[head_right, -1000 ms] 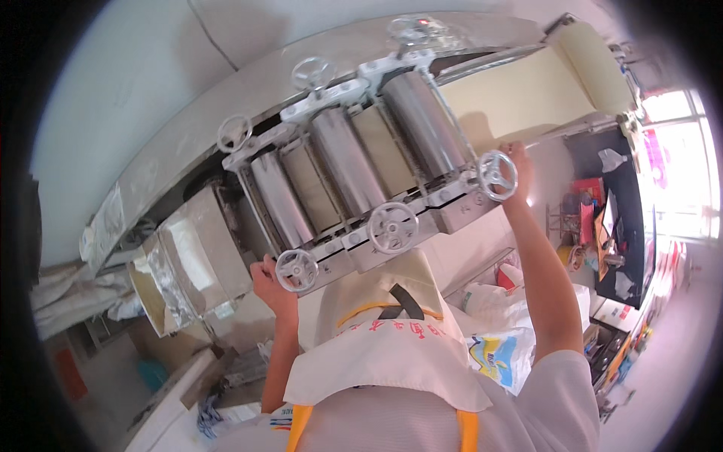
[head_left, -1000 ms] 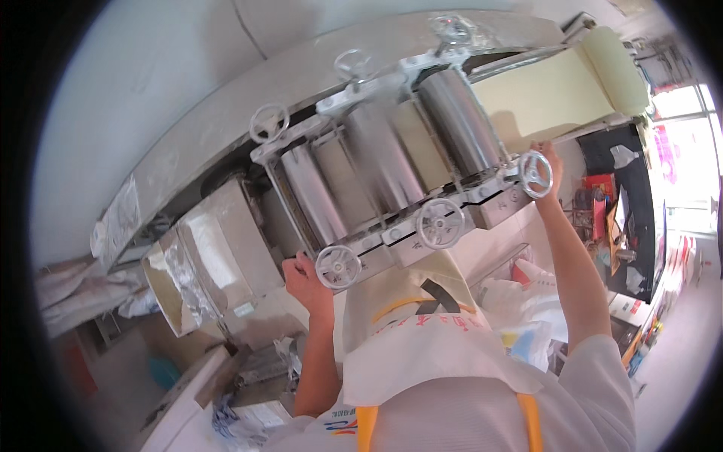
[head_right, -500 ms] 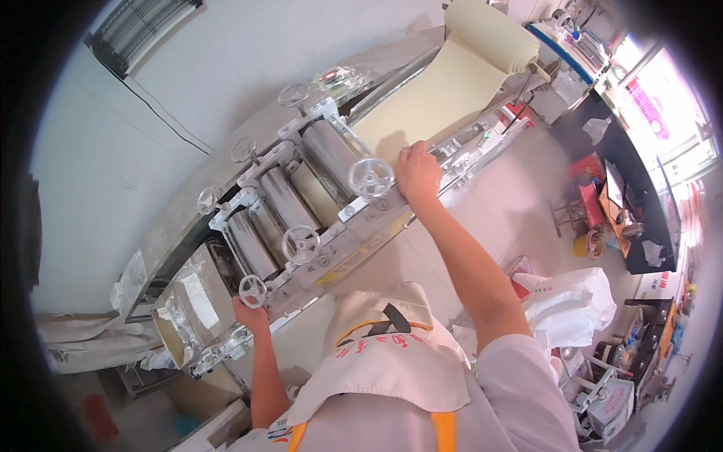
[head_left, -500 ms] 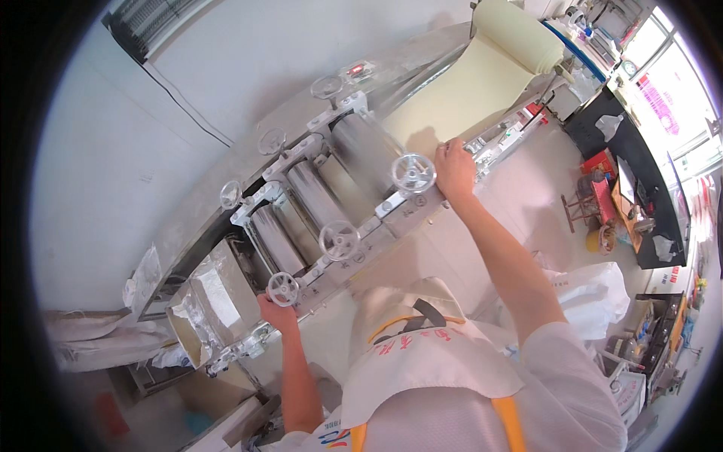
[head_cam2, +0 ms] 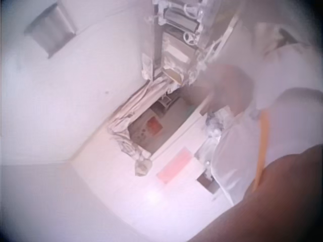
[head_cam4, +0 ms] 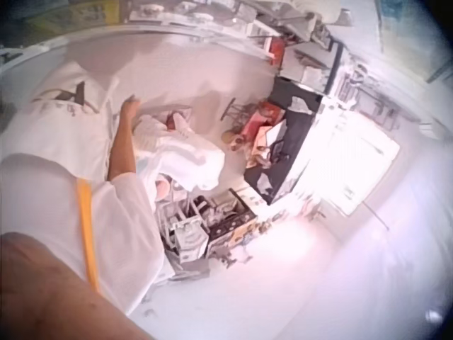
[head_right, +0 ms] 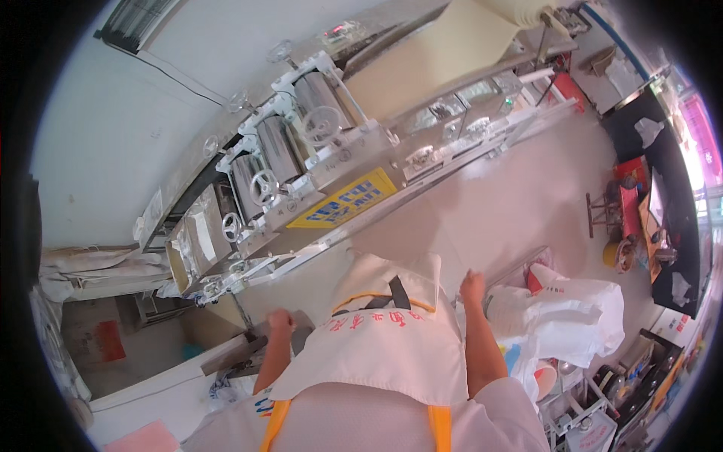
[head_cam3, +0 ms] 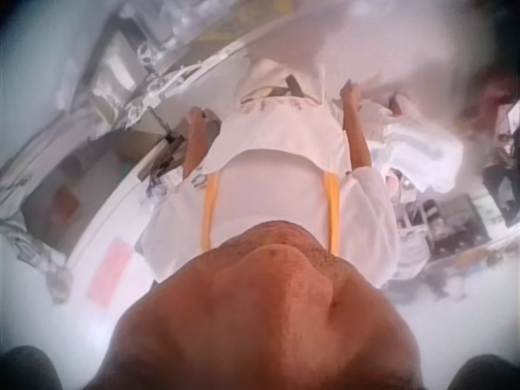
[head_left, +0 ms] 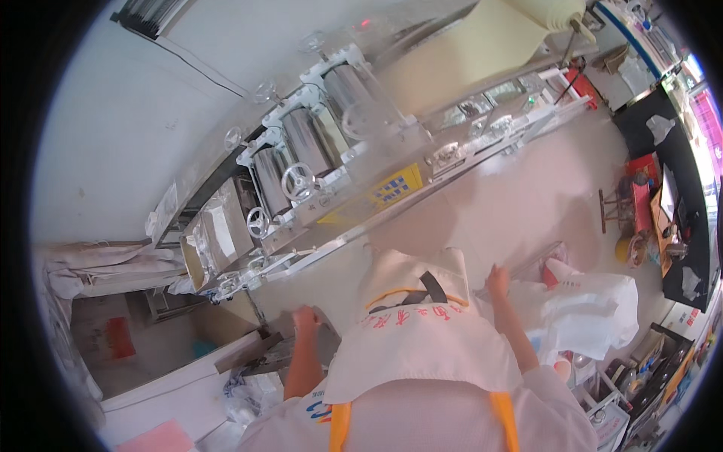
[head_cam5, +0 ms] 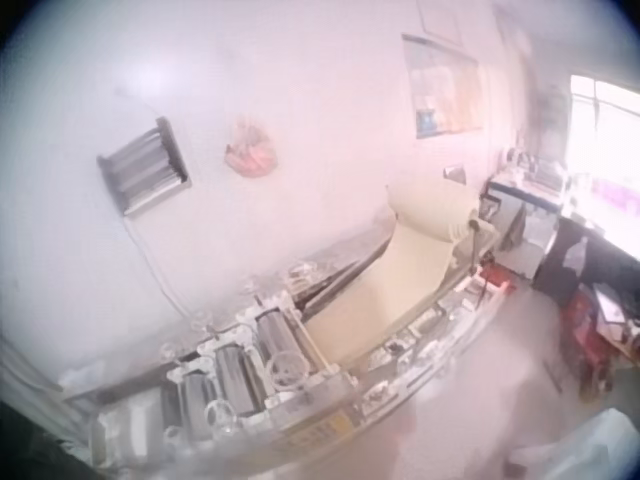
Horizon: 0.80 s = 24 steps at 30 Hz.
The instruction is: The person operates a dough sheeter, feeding a sheet of dough through the rollers and adjusting the machine's settings. They repeatedly pass the dough through the machine to flatten it, occasionally using a scraper to clean the equipment.
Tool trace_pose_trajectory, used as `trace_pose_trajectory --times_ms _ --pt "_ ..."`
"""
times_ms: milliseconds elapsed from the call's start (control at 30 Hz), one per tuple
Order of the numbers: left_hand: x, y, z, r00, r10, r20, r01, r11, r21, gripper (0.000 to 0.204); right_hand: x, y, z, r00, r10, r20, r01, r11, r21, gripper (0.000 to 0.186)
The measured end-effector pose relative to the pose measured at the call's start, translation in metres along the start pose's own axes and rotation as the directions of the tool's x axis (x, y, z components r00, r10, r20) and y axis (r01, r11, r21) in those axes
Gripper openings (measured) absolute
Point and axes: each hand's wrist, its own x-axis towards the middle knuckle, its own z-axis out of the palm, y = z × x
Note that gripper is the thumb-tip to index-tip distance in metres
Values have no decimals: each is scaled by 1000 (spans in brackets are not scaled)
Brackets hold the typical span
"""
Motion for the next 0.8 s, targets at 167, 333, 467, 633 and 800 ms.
trace_pose_trajectory --times_ms 167,333,467,633,800 --pt "-73 34 119 988 122 98 -86 946 -311 27 -77 105 -8 870 360 337 -349 932 -94 51" --pt "7 44 50 921 334 -200 -371 908 -193 36 -79 83 -24 888 316 333 -345 938 29 54" --pt "20 110 -28 960 147 -239 -230 900 -369 39 -22 76 2 971 96 219 -94 995 -20 52" --pt "-12 152 -81 988 -43 -147 -37 864 -502 39 0 11 26 951 -72 302 75 997 1 25" --pt "-52 135 -22 982 -188 -32 134 800 -586 39 -30 -40 2 862 -230 452 268 963 -22 43"
